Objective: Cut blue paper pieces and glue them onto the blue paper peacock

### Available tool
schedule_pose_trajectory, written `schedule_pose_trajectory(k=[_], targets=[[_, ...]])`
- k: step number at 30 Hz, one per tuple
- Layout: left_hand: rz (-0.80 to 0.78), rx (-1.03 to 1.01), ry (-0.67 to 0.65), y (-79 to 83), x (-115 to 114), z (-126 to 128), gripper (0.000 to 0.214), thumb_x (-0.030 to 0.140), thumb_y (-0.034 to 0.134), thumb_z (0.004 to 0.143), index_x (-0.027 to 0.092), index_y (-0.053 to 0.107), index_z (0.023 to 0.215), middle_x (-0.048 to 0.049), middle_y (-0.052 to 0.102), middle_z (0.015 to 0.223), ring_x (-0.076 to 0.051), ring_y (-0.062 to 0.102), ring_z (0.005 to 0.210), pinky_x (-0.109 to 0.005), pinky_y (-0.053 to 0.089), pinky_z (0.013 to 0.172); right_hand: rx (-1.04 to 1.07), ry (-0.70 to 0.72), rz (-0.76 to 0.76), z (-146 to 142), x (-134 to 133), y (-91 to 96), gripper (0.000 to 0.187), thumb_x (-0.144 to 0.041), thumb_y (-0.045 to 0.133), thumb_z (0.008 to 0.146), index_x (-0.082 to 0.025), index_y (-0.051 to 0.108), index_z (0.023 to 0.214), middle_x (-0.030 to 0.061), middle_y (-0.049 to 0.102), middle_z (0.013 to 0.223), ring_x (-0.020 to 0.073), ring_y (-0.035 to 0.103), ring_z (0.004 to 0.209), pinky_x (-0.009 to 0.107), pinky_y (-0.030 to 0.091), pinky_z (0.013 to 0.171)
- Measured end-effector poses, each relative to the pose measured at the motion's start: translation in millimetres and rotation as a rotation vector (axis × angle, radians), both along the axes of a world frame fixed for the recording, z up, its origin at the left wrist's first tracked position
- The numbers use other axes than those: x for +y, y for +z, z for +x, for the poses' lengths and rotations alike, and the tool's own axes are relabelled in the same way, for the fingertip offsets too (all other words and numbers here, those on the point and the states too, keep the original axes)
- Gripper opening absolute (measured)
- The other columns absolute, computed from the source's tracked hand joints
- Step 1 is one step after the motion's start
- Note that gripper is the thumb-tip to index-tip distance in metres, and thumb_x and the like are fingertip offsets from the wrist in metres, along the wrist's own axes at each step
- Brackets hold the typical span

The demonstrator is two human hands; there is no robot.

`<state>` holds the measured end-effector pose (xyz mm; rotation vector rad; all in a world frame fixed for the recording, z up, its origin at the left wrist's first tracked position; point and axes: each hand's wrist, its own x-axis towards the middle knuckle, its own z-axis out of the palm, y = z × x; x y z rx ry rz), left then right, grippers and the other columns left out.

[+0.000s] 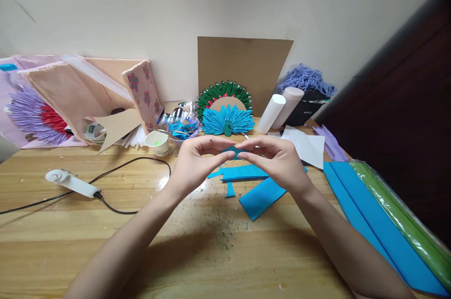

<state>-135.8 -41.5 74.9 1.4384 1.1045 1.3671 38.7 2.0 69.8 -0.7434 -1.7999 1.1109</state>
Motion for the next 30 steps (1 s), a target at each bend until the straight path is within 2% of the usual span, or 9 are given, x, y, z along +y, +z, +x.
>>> schedule_pose_trajectory(k=[8, 12, 15, 17, 19, 21, 23, 26, 30], targets=[[0.032, 0.010, 0.077, 1.5, -0.7, 1.9, 0.009, 0.020, 0.071, 0.069, 0.018, 0.071, 0.078, -0.0017, 0.073, 0.080, -0.014, 0.068, 0.073, -0.025, 0.057, 0.070, 0.025, -0.070, 0.018, -0.9, 0.0, -2.5, 0.017, -0.028, 0.071, 0.072, -0.021, 0.069, 0.087, 0.0015, 0.069, 0.075, 0.0158, 0.066, 0.071, 0.029, 0.058, 0.066], [-0.010, 0.139, 0.021, -1.9, -0.5, -2.2, 0.021, 0.022, 0.071, 0.070, 0.018, 0.070, 0.091, -0.0027, 0.073, 0.082, -0.015, 0.068, 0.074, -0.025, 0.056, 0.068, -0.038, -0.016, -0.025, -1.8, 1.3, -9.4, 0.017, -0.031, 0.069, 0.074, -0.021, 0.068, 0.088, 0.0033, 0.070, 0.084, 0.0174, 0.067, 0.077, 0.032, 0.057, 0.070], [-0.035, 0.319, 0.022, -21.7, -10.8, -9.5, 0.026, 0.023, 0.069, 0.072, 0.018, 0.067, 0.098, -0.0034, 0.072, 0.079, -0.016, 0.067, 0.071, -0.026, 0.055, 0.064, -0.162, 0.058, -0.053, -4.9, -6.0, -27.9, 0.014, -0.028, 0.066, 0.077, -0.020, 0.067, 0.088, 0.0034, 0.070, 0.086, 0.0168, 0.067, 0.076, 0.031, 0.056, 0.069], [0.013, 0.461, 0.051, -45.3, -24.3, -15.4, 0.015, 0.023, 0.065, 0.076, 0.018, 0.068, 0.090, -0.0035, 0.072, 0.080, -0.016, 0.067, 0.073, -0.027, 0.054, 0.066, -0.250, 0.086, 0.001, -7.8, -16.5, -47.9, 0.008, -0.023, 0.063, 0.079, -0.019, 0.067, 0.084, 0.0028, 0.070, 0.082, 0.0160, 0.066, 0.074, 0.030, 0.055, 0.068], [0.131, 0.627, 0.052, -73.2, -40.9, -21.0, 0.010, 0.022, 0.058, 0.082, 0.019, 0.067, 0.085, -0.0031, 0.071, 0.081, -0.016, 0.065, 0.075, -0.031, 0.052, 0.074, -0.321, 0.098, 0.144, -10.7, -29.7, -71.0, 0.007, -0.018, 0.060, 0.081, -0.018, 0.066, 0.082, 0.0029, 0.069, 0.081, 0.0161, 0.064, 0.076, 0.031, 0.053, 0.071], [0.279, 0.805, 0.049, -99.2, -57.6, -25.6, 0.014, 0.016, 0.051, 0.085, 0.020, 0.065, 0.086, -0.0021, 0.070, 0.081, -0.014, 0.064, 0.074, -0.039, 0.046, 0.090, -0.379, 0.123, 0.335, -13.0, -42.9, -92.8, 0.010, -0.015, 0.056, 0.083, -0.017, 0.065, 0.084, 0.0050, 0.068, 0.084, 0.0177, 0.061, 0.082, 0.033, 0.051, 0.074], [0.385, 0.937, 0.031, -117.7, -71.8, -28.7, 0.019, 0.011, 0.046, 0.086, 0.020, 0.063, 0.089, -0.0021, 0.069, 0.087, -0.013, 0.063, 0.079, -0.041, 0.041, 0.097, -0.445, 0.151, 0.501, -14.1, -53.5, -109.6, 0.013, -0.014, 0.052, 0.085, -0.016, 0.065, 0.085, 0.0070, 0.067, 0.088, 0.0193, 0.058, 0.086, 0.034, 0.049, 0.075], [0.408, 1.029, 0.015, -127.8, -86.5, -30.6, 0.017, 0.014, 0.047, 0.087, 0.019, 0.063, 0.089, -0.0021, 0.068, 0.089, -0.013, 0.062, 0.081, -0.038, 0.041, 0.096, -0.540, 0.174, 0.631, -13.7, -62.7, -122.8, 0.017, -0.016, 0.048, 0.088, -0.017, 0.065, 0.085, 0.0081, 0.066, 0.087, 0.0203, 0.055, 0.086, 0.033, 0.048, 0.073], [0.360, 1.056, 0.013, -123.6, -94.3, -29.6, 0.015, 0.022, 0.049, 0.088, 0.018, 0.063, 0.088, -0.0030, 0.067, 0.088, -0.015, 0.059, 0.082, -0.036, 0.044, 0.088, -0.558, 0.182, 0.624, -11.7, -66.7, -126.0, 0.016, -0.017, 0.048, 0.088, -0.016, 0.065, 0.089, 0.0087, 0.064, 0.087, 0.0195, 0.054, 0.085, 0.032, 0.048, 0.073]])
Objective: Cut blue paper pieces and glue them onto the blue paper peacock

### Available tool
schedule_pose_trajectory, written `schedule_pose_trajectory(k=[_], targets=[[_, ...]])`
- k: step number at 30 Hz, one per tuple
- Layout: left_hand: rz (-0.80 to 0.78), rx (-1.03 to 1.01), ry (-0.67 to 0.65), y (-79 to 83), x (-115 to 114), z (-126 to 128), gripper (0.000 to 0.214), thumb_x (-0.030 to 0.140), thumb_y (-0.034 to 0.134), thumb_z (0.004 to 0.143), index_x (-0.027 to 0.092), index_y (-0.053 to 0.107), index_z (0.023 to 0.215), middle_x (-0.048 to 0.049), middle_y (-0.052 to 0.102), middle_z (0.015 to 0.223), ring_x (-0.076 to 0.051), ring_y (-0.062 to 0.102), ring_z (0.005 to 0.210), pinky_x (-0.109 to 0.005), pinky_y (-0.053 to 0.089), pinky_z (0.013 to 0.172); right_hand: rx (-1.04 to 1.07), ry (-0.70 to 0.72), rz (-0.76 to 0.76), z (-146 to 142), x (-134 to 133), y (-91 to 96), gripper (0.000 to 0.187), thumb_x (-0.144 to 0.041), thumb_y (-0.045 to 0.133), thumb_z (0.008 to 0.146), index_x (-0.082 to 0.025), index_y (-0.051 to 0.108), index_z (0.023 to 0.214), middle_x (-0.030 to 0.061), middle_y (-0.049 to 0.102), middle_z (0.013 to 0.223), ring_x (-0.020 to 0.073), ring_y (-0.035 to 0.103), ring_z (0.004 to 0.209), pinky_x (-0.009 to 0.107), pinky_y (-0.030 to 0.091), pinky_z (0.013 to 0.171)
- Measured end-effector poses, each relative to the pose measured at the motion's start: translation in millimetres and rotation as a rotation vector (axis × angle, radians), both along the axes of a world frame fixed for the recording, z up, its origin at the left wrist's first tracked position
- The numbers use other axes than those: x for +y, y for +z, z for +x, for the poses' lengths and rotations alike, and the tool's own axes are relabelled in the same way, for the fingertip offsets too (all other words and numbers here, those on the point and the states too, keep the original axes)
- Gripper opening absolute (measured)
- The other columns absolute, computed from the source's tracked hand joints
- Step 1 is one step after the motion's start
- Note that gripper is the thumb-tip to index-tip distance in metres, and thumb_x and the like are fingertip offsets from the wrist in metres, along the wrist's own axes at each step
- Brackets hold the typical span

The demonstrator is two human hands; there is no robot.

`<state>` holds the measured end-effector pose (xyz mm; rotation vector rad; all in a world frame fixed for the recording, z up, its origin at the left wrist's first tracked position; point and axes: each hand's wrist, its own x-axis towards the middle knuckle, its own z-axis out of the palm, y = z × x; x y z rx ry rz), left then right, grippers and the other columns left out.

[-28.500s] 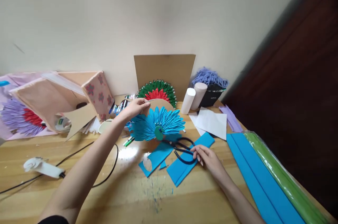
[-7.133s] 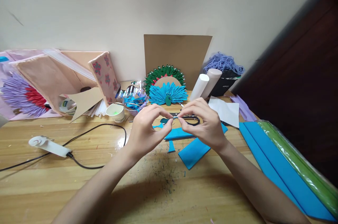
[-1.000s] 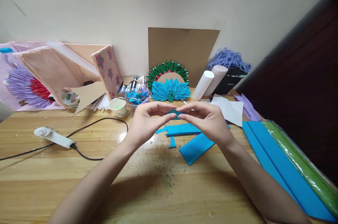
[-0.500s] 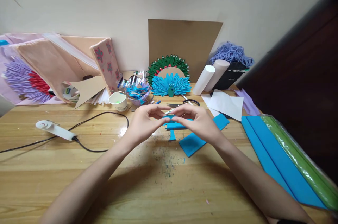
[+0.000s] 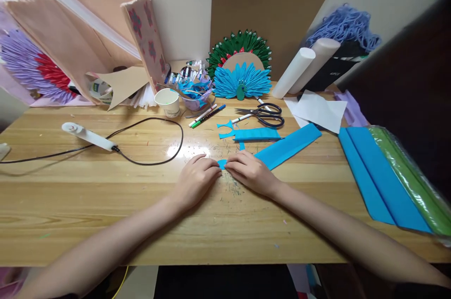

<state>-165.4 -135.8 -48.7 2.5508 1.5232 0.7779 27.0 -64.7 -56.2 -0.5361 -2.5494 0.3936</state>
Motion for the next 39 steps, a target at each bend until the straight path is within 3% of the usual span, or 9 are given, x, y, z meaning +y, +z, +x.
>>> schedule_pose_trajectory(k=[9, 22, 39], targets=[[-0.106, -0.132, 0.091, -2.7, 8.3, 4.7, 0.013, 0.028, 0.058, 0.083, 0.017, 0.061, 0.075, -0.0026, 0.064, 0.080, -0.016, 0.057, 0.078, -0.033, 0.042, 0.076, 0.028, -0.009, -0.154, -0.2, 2.9, 1.3, 0.010, -0.020, 0.052, 0.087, -0.020, 0.062, 0.089, 0.0068, 0.063, 0.089, 0.0201, 0.054, 0.087, 0.035, 0.047, 0.077], [-0.094, -0.124, 0.053, -2.6, 12.3, 5.3, 0.014, 0.026, 0.053, 0.085, 0.017, 0.061, 0.079, -0.0048, 0.060, 0.087, -0.017, 0.052, 0.083, -0.032, 0.041, 0.075, 0.032, -0.038, -0.262, -0.7, 5.5, 3.5, 0.010, -0.021, 0.052, 0.087, -0.020, 0.062, 0.086, 0.0067, 0.061, 0.090, 0.0202, 0.053, 0.087, 0.035, 0.044, 0.079], [-0.230, -0.146, 0.175, -0.6, 15.2, 9.4, 0.008, 0.023, 0.057, 0.080, 0.016, 0.059, 0.083, -0.0091, 0.055, 0.103, -0.022, 0.050, 0.102, -0.040, 0.038, 0.089, 0.042, -0.123, -0.401, -3.0, 8.6, 6.0, 0.003, -0.018, 0.059, 0.079, -0.021, 0.060, 0.078, 0.0063, 0.054, 0.100, 0.0213, 0.051, 0.100, 0.039, 0.042, 0.088]])
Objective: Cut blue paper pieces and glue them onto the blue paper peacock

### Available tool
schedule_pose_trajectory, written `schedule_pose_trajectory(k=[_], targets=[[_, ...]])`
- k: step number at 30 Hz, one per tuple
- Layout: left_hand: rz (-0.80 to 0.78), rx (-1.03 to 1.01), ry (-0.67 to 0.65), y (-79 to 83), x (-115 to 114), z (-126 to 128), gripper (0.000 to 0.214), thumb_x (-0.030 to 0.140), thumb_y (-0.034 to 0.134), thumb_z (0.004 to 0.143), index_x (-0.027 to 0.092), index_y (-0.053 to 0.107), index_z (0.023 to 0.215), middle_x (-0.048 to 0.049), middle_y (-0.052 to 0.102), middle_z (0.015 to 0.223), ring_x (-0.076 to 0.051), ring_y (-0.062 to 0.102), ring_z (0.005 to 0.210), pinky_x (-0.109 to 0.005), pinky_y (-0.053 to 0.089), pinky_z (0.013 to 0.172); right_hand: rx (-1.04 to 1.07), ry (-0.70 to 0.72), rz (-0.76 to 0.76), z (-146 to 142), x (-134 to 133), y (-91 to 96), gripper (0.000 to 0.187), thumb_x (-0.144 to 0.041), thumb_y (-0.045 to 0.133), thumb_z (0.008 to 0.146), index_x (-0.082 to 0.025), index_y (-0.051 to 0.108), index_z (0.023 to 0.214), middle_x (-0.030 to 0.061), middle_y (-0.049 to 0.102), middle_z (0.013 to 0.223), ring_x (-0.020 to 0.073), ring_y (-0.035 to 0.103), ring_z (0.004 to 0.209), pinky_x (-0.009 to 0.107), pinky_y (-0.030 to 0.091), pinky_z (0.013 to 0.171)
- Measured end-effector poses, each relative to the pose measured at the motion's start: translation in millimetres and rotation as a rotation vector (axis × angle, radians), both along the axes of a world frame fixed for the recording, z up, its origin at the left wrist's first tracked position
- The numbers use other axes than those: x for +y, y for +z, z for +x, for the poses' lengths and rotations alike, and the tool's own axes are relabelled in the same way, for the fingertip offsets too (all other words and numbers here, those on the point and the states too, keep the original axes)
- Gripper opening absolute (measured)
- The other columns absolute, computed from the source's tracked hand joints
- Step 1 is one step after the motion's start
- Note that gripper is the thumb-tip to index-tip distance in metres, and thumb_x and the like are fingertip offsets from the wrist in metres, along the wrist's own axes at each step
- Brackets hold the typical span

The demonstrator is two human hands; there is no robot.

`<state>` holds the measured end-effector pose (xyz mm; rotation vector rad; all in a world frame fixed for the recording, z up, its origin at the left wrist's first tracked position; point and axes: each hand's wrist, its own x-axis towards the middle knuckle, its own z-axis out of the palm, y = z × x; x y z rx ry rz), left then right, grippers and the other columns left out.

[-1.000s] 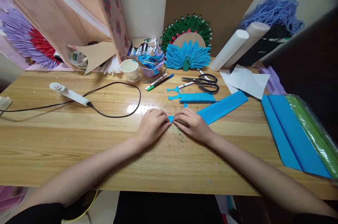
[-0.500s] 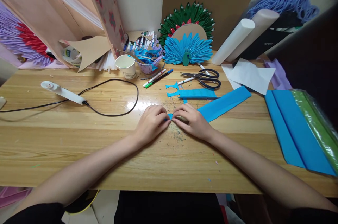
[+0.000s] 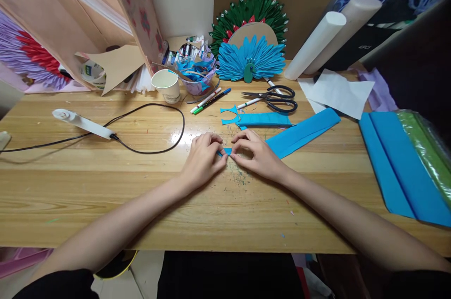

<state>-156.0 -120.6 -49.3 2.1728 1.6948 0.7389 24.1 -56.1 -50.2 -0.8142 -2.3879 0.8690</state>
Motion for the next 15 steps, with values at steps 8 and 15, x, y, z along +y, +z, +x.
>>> schedule_pose_trajectory(k=[8, 15], targets=[[-0.004, -0.047, -0.027, 1.5, -1.1, -5.6, 0.011, 0.027, 0.061, 0.077, 0.018, 0.061, 0.083, -0.0076, 0.054, 0.105, -0.023, 0.049, 0.105, -0.042, 0.037, 0.090, 0.004, -0.007, -0.001, -0.3, -0.2, -1.1, 0.003, -0.019, 0.059, 0.079, -0.020, 0.060, 0.077, 0.0064, 0.053, 0.099, 0.0217, 0.051, 0.102, 0.040, 0.041, 0.090], [0.002, -0.064, -0.043, -0.7, -0.4, -7.9, 0.009, 0.025, 0.056, 0.083, 0.019, 0.062, 0.084, -0.0076, 0.055, 0.106, -0.022, 0.050, 0.104, -0.042, 0.037, 0.090, 0.014, 0.004, 0.019, 0.8, 0.4, -1.5, 0.003, -0.018, 0.058, 0.079, -0.021, 0.059, 0.078, 0.0060, 0.053, 0.099, 0.0220, 0.051, 0.101, 0.040, 0.042, 0.089]])
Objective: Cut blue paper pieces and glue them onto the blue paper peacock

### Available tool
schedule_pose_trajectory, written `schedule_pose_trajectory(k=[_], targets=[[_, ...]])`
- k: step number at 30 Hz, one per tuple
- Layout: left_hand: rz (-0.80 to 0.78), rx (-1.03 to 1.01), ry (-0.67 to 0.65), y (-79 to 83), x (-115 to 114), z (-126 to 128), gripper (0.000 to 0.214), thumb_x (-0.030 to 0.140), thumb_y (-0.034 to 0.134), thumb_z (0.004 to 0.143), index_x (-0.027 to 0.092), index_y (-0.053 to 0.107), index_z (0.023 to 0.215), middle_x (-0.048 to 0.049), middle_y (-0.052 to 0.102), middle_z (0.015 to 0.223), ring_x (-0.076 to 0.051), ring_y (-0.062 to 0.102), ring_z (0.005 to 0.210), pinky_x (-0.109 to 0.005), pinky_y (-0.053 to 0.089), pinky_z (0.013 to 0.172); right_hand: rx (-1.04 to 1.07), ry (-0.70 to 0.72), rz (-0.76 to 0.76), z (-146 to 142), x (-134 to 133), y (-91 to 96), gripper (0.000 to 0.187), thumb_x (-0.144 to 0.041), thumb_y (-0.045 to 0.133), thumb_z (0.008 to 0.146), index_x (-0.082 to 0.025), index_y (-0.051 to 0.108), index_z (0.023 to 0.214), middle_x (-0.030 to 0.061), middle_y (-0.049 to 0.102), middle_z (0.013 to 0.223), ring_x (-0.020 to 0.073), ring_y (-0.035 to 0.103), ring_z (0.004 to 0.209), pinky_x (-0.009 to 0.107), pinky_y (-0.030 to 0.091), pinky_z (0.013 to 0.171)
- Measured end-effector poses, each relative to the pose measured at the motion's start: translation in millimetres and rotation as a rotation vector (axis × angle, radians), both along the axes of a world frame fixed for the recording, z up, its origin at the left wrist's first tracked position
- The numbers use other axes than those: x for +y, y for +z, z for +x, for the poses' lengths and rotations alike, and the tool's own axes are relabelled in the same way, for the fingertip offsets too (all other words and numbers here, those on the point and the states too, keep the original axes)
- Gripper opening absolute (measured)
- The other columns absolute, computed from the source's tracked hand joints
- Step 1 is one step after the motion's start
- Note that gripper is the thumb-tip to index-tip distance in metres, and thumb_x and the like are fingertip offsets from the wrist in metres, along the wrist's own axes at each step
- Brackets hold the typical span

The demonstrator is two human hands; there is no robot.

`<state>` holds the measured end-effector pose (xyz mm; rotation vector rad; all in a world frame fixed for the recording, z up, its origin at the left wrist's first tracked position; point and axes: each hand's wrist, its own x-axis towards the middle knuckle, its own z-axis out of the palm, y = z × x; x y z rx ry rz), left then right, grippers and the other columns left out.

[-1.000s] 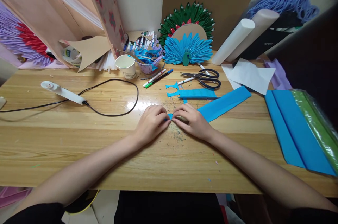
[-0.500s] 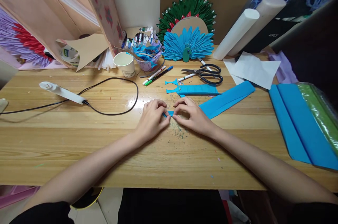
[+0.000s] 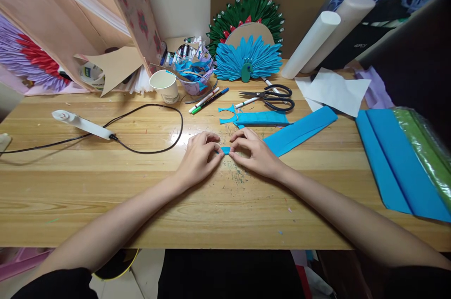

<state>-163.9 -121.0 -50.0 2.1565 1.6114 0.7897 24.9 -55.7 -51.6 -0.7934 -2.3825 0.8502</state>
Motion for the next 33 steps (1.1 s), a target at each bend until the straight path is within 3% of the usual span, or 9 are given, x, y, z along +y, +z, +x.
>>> schedule_pose_trajectory(k=[9, 19, 25, 29, 33], targets=[[-0.047, 0.044, 0.057, 1.9, 2.4, 4.9, 0.008, 0.026, 0.058, 0.079, 0.018, 0.060, 0.080, -0.0081, 0.055, 0.108, -0.024, 0.049, 0.107, -0.042, 0.036, 0.091, -0.021, -0.031, 0.012, -2.3, -1.7, 1.4, 0.009, -0.027, 0.062, 0.080, -0.020, 0.059, 0.075, 0.0065, 0.054, 0.099, 0.0225, 0.051, 0.099, 0.040, 0.042, 0.087], [-0.126, -0.001, 0.105, 2.9, 4.2, 4.6, 0.014, 0.025, 0.059, 0.077, 0.021, 0.055, 0.090, -0.0055, 0.052, 0.109, -0.024, 0.046, 0.109, -0.043, 0.034, 0.092, -0.016, -0.113, -0.065, -5.1, -1.7, 0.3, 0.006, -0.024, 0.065, 0.077, -0.021, 0.059, 0.078, 0.0053, 0.052, 0.098, 0.0226, 0.049, 0.101, 0.042, 0.039, 0.091], [-0.146, -0.022, 0.082, 4.1, 6.0, 2.6, 0.012, 0.019, 0.058, 0.076, 0.022, 0.057, 0.087, -0.0044, 0.052, 0.107, -0.023, 0.046, 0.109, -0.042, 0.033, 0.092, -0.010, -0.063, -0.091, -1.2, 1.8, 2.6, 0.003, -0.019, 0.062, 0.078, -0.022, 0.061, 0.078, 0.0051, 0.052, 0.099, 0.0221, 0.049, 0.102, 0.043, 0.039, 0.092], [-0.129, -0.028, 0.075, 4.9, 4.6, 2.4, 0.010, 0.017, 0.055, 0.077, 0.022, 0.060, 0.084, -0.0045, 0.052, 0.106, -0.023, 0.047, 0.107, -0.042, 0.033, 0.092, 0.014, -0.001, 0.008, 5.1, 1.6, 1.8, 0.009, -0.018, 0.058, 0.081, -0.023, 0.065, 0.084, 0.0055, 0.053, 0.101, 0.0215, 0.048, 0.102, 0.041, 0.040, 0.091], [-0.114, -0.030, 0.080, 3.9, 2.8, 2.5, 0.012, 0.017, 0.055, 0.076, 0.023, 0.063, 0.084, -0.0043, 0.052, 0.105, -0.022, 0.048, 0.106, -0.041, 0.033, 0.092, -0.010, 0.074, 0.216, 7.3, -0.5, -0.8, 0.013, -0.022, 0.059, 0.082, -0.025, 0.068, 0.090, 0.0071, 0.056, 0.106, 0.0233, 0.047, 0.102, 0.042, 0.041, 0.089]])
